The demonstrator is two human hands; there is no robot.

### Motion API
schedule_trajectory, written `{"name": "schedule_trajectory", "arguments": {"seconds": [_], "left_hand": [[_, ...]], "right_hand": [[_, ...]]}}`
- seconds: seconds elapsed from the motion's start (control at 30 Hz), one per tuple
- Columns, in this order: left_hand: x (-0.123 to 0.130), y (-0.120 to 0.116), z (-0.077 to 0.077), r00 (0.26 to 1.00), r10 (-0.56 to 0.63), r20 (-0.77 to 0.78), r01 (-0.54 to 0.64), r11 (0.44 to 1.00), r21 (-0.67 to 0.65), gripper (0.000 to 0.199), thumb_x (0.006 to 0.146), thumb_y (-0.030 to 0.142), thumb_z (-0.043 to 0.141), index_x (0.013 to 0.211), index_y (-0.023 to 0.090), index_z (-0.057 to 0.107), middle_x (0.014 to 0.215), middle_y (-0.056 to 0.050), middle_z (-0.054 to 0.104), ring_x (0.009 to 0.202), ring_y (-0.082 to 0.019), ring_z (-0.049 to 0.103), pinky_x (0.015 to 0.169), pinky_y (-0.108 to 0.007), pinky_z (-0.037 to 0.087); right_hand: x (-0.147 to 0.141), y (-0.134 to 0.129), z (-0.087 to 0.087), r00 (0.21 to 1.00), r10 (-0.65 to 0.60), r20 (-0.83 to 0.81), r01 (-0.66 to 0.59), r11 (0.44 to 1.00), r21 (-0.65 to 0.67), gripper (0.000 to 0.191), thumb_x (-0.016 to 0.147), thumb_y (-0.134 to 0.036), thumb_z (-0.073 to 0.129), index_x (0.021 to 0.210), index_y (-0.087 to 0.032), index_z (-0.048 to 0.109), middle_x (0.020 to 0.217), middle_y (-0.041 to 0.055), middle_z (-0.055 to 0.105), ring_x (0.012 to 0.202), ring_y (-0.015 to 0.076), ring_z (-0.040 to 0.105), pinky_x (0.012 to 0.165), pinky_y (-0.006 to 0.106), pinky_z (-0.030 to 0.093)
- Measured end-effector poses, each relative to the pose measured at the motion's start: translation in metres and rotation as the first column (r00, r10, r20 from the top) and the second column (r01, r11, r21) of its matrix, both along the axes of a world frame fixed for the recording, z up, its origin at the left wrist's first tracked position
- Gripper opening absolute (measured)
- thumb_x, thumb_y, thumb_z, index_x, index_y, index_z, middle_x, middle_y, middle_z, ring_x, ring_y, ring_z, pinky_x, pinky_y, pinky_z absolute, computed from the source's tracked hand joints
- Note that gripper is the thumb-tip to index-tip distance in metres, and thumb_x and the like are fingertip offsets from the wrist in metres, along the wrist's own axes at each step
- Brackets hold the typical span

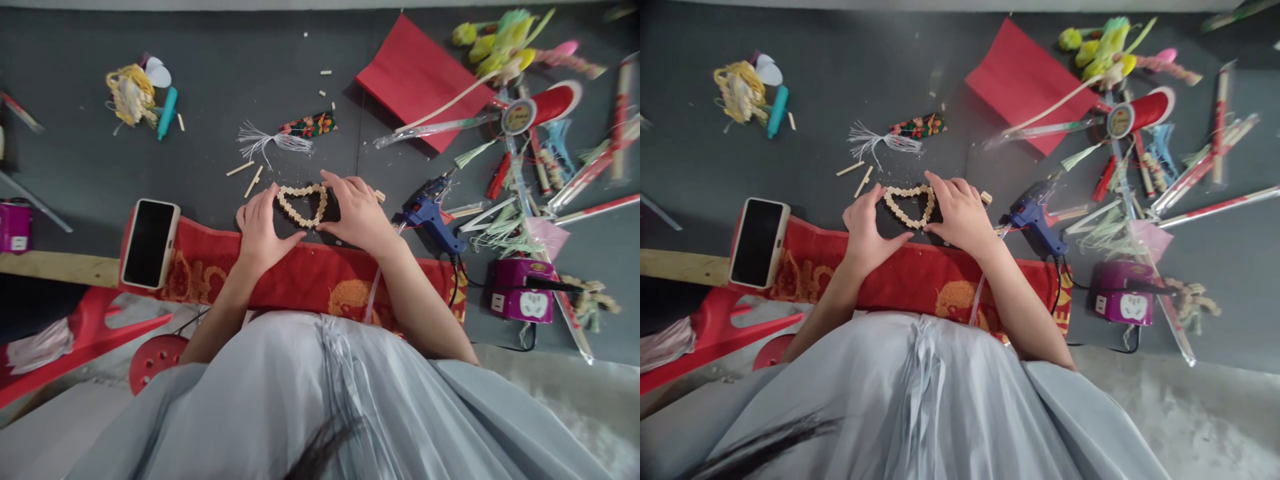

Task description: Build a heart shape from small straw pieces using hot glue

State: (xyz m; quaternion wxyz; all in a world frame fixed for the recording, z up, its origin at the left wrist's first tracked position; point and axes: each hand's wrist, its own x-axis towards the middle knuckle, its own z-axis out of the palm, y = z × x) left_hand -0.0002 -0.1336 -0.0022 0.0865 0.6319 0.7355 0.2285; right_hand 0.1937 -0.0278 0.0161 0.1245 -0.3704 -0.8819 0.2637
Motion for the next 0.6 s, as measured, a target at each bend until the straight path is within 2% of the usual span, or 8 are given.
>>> {"name": "schedule_trajectory", "arguments": {"seconds": [0.17, 0.37, 0.6], "left_hand": [[-0.002, 0.001, -0.003, 1.0, 0.004, 0.02, -0.004, 1.0, 0.007, 0.095, 0.073, 0.049, 0.081, 0.15, 0.022, 0.033, 0.146, -0.017, 0.055, 0.137, -0.033, 0.049, 0.116, -0.047, 0.03], [-0.003, 0.001, -0.005, 1.0, 0.002, 0.024, -0.002, 1.0, 0.026, 0.094, 0.073, 0.045, 0.082, 0.15, 0.022, 0.033, 0.145, -0.017, 0.057, 0.136, -0.032, 0.051, 0.116, -0.046, 0.031], [-0.007, 0.003, -0.005, 0.999, -0.014, 0.032, 0.013, 1.0, 0.011, 0.093, 0.074, 0.051, 0.081, 0.149, 0.022, 0.034, 0.147, -0.017, 0.055, 0.138, -0.032, 0.049, 0.117, -0.047, 0.031]], "right_hand": [[-0.002, 0.0, -0.004, 1.0, -0.011, -0.007, 0.011, 1.0, 0.013, 0.082, 0.077, -0.029, 0.073, 0.15, -0.016, 0.039, 0.141, 0.015, 0.06, 0.13, 0.0356, 0.049, 0.108, 0.053, 0.04], [-0.002, 0.001, -0.008, 1.0, -0.014, -0.017, 0.015, 1.0, 0.025, 0.082, 0.077, -0.035, 0.075, 0.15, -0.015, 0.041, 0.138, 0.0156, 0.061, 0.128, 0.0358, 0.05, 0.108, 0.052, 0.04], [-0.002, 0.0, -0.012, 0.998, -0.038, -0.044, 0.04, 0.998, 0.041, 0.085, 0.077, -0.042, 0.076, 0.149, -0.015, 0.04, 0.134, 0.0161, 0.062, 0.127, 0.0362, 0.051, 0.109, 0.054, 0.04]]}}
